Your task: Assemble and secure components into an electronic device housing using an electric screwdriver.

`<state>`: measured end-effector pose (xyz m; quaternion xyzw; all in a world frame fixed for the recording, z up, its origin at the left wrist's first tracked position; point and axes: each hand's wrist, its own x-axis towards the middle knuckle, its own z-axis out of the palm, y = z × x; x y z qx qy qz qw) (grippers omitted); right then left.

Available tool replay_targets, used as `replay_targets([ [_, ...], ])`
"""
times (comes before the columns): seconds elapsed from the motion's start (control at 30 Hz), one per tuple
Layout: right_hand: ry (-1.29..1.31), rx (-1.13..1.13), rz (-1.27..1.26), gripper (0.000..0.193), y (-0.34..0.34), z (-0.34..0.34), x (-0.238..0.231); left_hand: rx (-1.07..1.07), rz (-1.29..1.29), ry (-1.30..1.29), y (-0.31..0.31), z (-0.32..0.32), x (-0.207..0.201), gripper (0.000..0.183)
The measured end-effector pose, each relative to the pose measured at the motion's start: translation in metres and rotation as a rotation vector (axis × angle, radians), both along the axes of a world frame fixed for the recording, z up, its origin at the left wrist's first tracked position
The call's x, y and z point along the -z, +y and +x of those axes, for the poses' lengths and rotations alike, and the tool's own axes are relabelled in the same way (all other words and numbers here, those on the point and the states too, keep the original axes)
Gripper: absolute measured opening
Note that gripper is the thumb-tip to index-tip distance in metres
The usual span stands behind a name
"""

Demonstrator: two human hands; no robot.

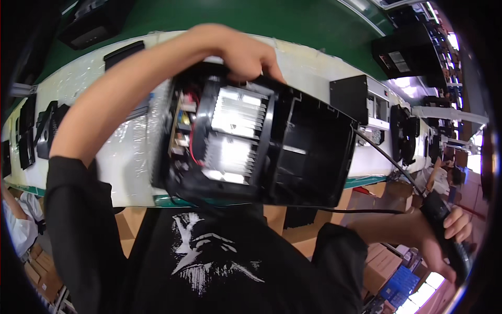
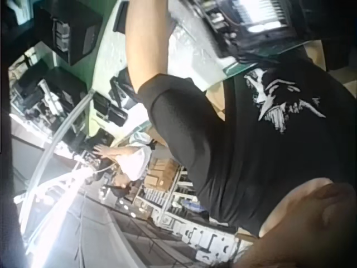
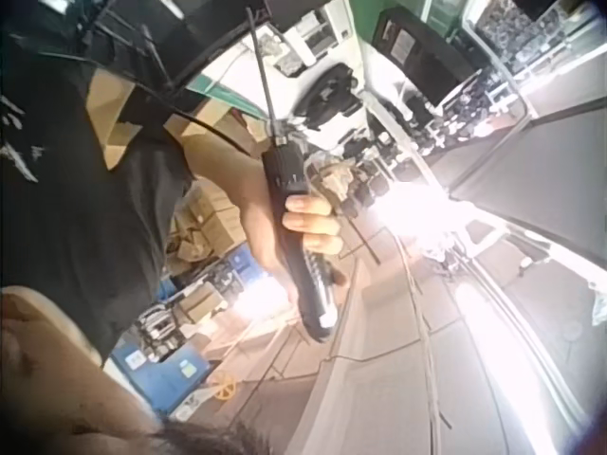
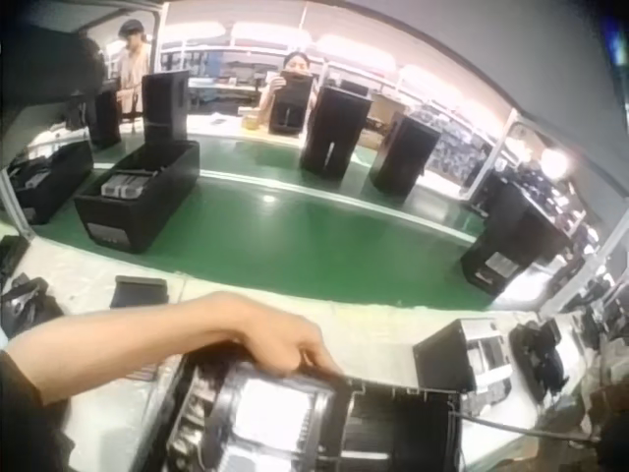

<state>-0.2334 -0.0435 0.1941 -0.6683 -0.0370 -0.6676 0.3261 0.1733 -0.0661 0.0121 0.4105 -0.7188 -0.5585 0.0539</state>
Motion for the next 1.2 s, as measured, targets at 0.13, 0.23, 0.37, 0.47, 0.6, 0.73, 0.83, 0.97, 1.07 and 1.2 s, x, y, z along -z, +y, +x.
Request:
replay_targets([
  [0.13,-0.002,0.333,-0.049,0.078,0.011,-0.048,0.031,0.048,-0.07,-0.311,-0.056,-0.03,-0.02,0.06],
  [0.23,0.0,0.499,0.02,0.085,-0.005,-0.074,0.062,0.053,-0.188,-0.11,-0.077,-0.042,-0.02,0.043],
  [0.37,-0.087,0.649,0.13,0.09,-0.024,-0.059,0.093,0.167,-0.275,-0.182,-0.098,-0.071,-0.027,0.035],
  [0.47,-0.055,0.664,0.166,0.09,-0.031,-0.046,0.108,0.278,-0.307,-0.184,-0.111,-0.081,-0.017,0.037],
  [0.6,0.023,0.487,0.237,0.089,-0.036,-0.049,0.118,0.237,-0.934,-0.289,-0.078,-0.088,-0.021,0.04],
  [0.73,0.209,0.227,0.248,0.089,-0.055,-0.047,0.109,0.277,-0.263,-0.22,-0.104,-0.092,-0.041,0.04],
  [0.83,0.231,0.136,0.438,0.084,-0.087,-0.028,0.091,0.249,-0.325,-0.277,-0.095,-0.091,-0.045,0.038],
  [0.97,0.344,0.516,0.544,0.054,-0.142,0.02,0.081,0.08,-0.628,-0.511,-0.061,-0.096,-0.054,0.033],
  [1.07,0.372,0.713,0.472,0.035,-0.141,0.049,0.082,-0.248,-1.332,-0.354,0.033,-0.126,-0.027,0.038],
  [1.2,0.316,0.688,0.531,0.04,-0.126,0.032,0.083,-0.415,-0.812,-0.007,0.162,-0.165,-0.024,0.052],
])
